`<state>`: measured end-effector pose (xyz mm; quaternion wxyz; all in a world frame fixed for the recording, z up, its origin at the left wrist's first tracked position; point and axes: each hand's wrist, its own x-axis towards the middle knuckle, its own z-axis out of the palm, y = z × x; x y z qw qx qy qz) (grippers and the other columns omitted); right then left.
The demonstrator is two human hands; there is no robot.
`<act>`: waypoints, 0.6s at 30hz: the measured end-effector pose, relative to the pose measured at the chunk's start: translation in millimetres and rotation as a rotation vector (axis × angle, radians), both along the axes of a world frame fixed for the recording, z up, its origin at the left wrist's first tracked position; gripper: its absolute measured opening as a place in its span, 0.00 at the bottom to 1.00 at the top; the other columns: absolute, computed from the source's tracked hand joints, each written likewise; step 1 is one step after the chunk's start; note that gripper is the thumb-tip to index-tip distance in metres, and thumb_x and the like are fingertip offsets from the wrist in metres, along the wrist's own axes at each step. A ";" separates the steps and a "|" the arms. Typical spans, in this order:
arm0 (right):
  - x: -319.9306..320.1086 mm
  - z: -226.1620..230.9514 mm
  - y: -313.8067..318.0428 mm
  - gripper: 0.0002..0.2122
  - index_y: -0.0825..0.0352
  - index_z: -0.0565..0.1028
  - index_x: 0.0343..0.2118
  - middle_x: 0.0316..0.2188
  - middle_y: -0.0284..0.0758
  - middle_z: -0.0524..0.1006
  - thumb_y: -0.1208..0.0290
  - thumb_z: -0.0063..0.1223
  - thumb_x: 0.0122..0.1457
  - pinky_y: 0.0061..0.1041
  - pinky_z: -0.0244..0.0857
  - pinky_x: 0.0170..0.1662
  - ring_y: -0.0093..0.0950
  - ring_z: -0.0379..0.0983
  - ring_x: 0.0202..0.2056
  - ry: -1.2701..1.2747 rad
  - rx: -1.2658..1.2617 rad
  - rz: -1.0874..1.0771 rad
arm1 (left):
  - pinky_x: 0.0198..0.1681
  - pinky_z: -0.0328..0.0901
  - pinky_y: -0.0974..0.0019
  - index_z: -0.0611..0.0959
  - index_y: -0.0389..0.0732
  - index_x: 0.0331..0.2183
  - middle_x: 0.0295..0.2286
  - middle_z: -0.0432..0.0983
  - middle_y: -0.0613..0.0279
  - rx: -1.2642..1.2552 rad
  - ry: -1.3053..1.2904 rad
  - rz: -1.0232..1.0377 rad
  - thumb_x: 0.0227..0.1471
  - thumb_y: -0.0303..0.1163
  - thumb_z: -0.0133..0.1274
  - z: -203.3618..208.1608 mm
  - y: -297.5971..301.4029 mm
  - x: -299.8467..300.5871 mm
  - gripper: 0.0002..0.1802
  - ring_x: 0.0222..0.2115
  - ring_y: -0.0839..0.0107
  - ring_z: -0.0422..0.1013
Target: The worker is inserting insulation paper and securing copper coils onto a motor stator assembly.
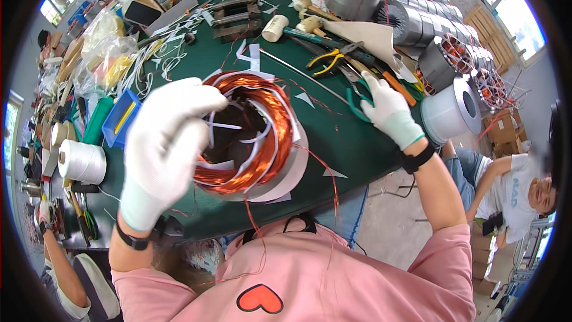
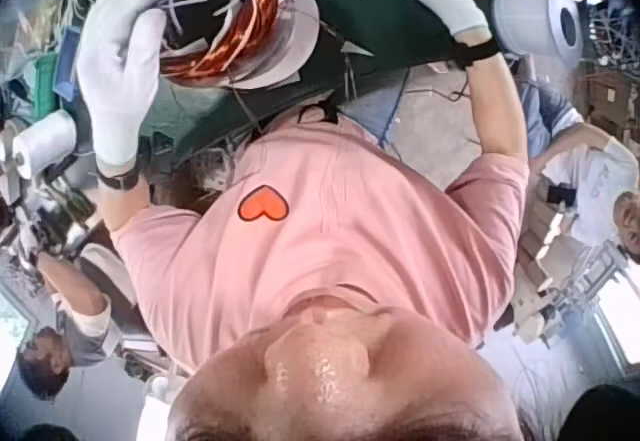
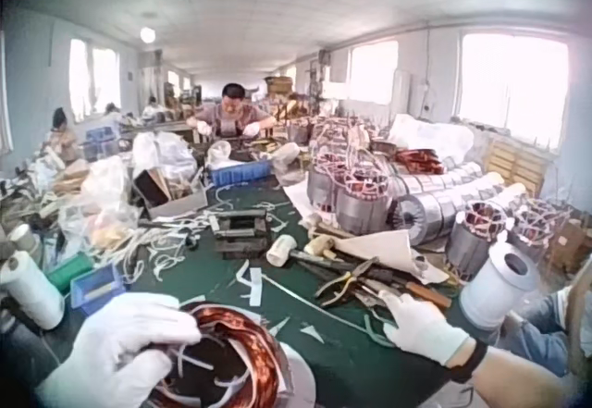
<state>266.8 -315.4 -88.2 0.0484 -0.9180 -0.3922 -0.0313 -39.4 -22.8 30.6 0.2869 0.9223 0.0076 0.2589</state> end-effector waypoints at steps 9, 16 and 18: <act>-22.9 106.0 -47.9 0.31 0.67 0.68 0.64 0.30 0.37 0.79 0.61 0.61 0.58 0.25 0.68 0.29 0.24 0.74 0.23 0.584 0.220 0.124 | 0.58 0.62 0.43 0.83 0.40 0.34 0.39 0.80 0.56 0.378 -0.193 -0.094 0.36 0.43 0.62 -26.4 -8.4 -1.4 0.22 0.47 0.51 0.74; -159.2 90.0 -11.8 0.43 0.65 0.60 0.69 0.25 0.25 0.71 0.73 0.71 0.50 0.17 0.64 0.28 0.13 0.66 0.24 0.990 0.548 0.041 | 0.57 0.63 0.44 0.80 0.38 0.28 0.29 0.78 0.58 0.349 -0.230 -0.075 0.30 0.26 0.50 -27.4 -18.9 -0.2 0.14 0.36 0.55 0.73; -179.7 73.1 -13.0 0.46 0.67 0.59 0.70 0.24 0.28 0.71 0.67 0.74 0.48 0.19 0.67 0.31 0.17 0.67 0.24 0.905 0.543 0.113 | 0.56 0.63 0.43 0.81 0.40 0.29 0.30 0.78 0.59 0.423 -0.178 -0.084 0.30 0.29 0.55 -13.7 -18.9 1.2 0.15 0.36 0.56 0.74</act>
